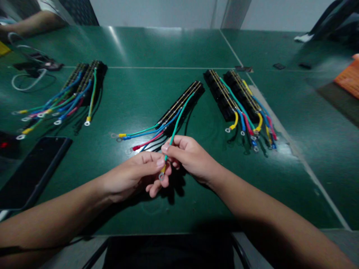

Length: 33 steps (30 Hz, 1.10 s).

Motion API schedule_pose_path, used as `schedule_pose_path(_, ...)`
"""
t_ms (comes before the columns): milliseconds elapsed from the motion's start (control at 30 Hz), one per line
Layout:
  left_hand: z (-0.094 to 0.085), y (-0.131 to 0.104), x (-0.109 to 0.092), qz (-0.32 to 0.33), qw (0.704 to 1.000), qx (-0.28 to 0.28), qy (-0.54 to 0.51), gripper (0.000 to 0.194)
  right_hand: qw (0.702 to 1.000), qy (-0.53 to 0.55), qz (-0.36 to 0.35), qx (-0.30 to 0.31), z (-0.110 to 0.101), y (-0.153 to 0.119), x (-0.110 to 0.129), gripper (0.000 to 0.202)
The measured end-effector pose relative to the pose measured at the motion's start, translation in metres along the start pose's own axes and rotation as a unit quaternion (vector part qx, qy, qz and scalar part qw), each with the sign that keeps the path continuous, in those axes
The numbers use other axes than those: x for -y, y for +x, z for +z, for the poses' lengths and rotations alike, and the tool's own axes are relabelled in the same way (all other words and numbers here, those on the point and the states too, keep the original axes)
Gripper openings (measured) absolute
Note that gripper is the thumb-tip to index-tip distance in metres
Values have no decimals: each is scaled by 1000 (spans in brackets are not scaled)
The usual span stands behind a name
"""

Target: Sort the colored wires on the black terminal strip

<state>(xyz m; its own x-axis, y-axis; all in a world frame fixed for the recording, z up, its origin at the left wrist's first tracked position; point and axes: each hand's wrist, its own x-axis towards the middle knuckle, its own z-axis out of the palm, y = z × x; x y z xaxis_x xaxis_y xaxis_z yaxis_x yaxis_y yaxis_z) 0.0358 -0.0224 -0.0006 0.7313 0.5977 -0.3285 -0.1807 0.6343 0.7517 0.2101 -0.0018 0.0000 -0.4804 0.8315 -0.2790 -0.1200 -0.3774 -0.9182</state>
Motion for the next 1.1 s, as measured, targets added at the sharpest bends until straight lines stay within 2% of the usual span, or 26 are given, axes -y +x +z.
schedule_pose_path(667,-3,2,-2,-22,1000,4,-19,28,1000,15,-7,-15,0,1,-2,21)
schedule_pose_path(1100,-2,3,-3,-27,999,7,-28,31,1000,8,-6,-18,-1,1,-3,26)
